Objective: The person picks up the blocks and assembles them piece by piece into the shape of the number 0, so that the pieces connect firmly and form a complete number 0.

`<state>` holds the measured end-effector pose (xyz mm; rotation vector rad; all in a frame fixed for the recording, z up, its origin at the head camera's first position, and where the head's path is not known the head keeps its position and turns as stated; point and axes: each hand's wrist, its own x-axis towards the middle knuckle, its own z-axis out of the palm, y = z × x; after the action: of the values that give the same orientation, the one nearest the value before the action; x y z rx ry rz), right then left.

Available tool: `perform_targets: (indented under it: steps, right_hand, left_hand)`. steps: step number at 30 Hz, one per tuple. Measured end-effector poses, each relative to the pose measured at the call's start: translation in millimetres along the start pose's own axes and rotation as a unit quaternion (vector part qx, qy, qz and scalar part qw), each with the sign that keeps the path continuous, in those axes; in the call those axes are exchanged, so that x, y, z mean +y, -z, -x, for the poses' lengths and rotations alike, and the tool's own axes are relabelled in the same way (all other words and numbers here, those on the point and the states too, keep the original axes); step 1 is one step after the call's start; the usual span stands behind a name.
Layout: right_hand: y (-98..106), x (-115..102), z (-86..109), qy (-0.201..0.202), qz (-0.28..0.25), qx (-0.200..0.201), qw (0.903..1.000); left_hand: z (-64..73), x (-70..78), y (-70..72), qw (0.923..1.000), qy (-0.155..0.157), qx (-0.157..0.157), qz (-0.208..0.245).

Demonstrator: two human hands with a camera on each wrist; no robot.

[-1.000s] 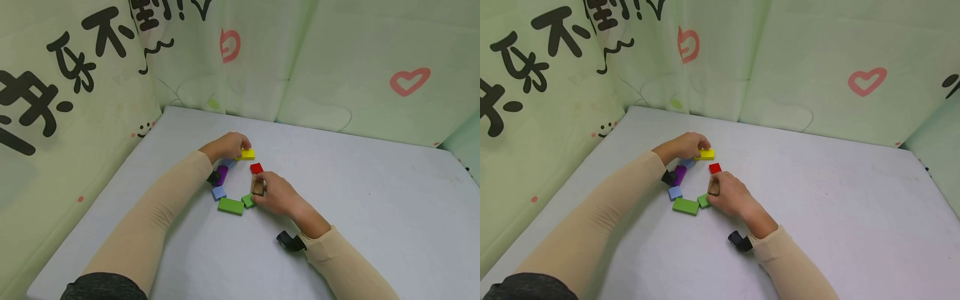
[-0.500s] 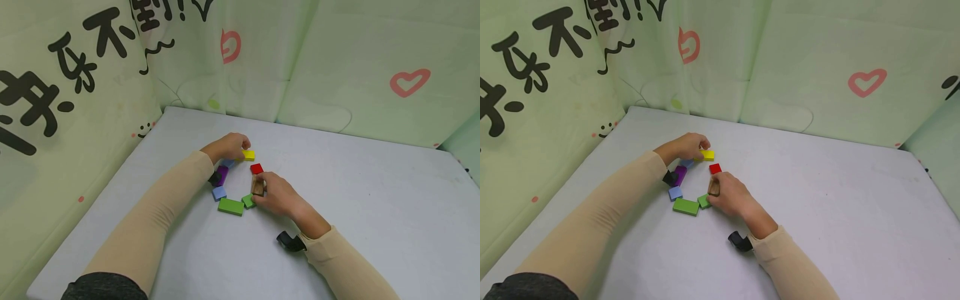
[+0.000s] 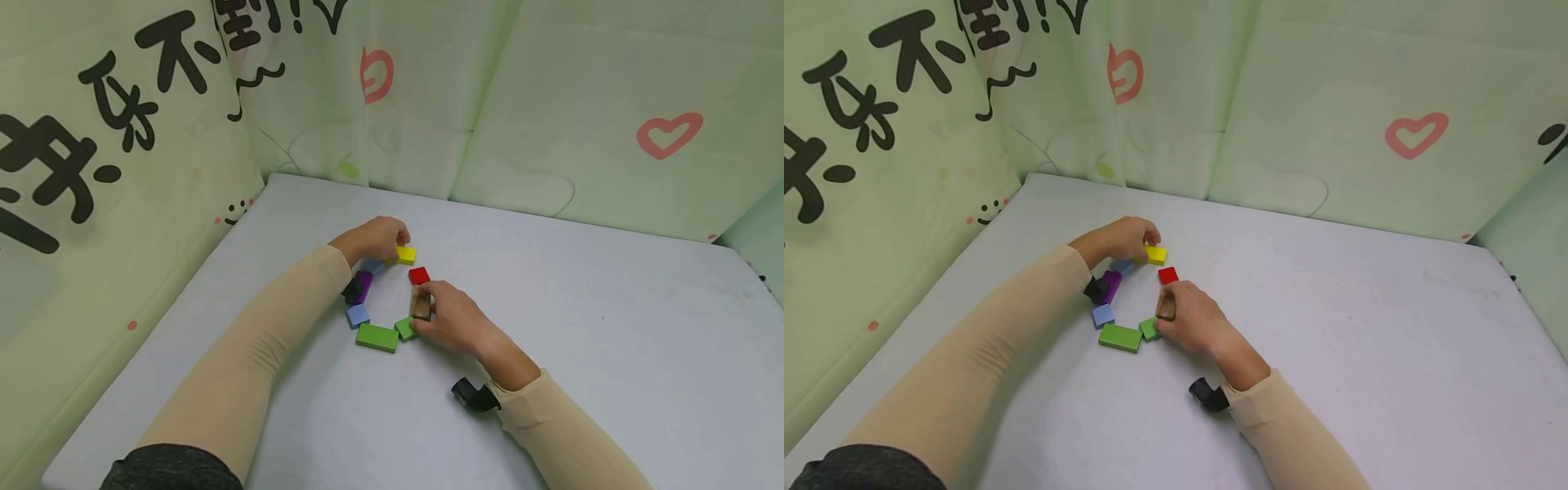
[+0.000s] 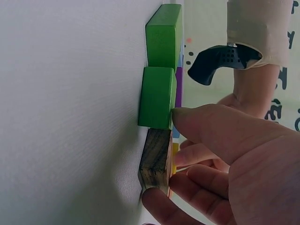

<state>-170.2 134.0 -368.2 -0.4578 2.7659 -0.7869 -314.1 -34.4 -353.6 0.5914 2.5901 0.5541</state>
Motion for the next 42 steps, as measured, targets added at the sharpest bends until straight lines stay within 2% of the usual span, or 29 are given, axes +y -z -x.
perform_targets:
  steps: [8, 42]
  right_hand:
    - [-1.1, -1.8, 1.3, 0.002, -0.003, 0.004, 1.0000]
    - [-0.9, -5.4, 4.3, 0.009, 0.005, 0.010, 0.9999]
  left_hand:
    - [-1.6, -0.6, -1.7, 0.9989, -0.017, 0.000, -0.044]
    - [6.0, 1.9, -0.9, 0.9985, -0.026, -0.032, -0.037]
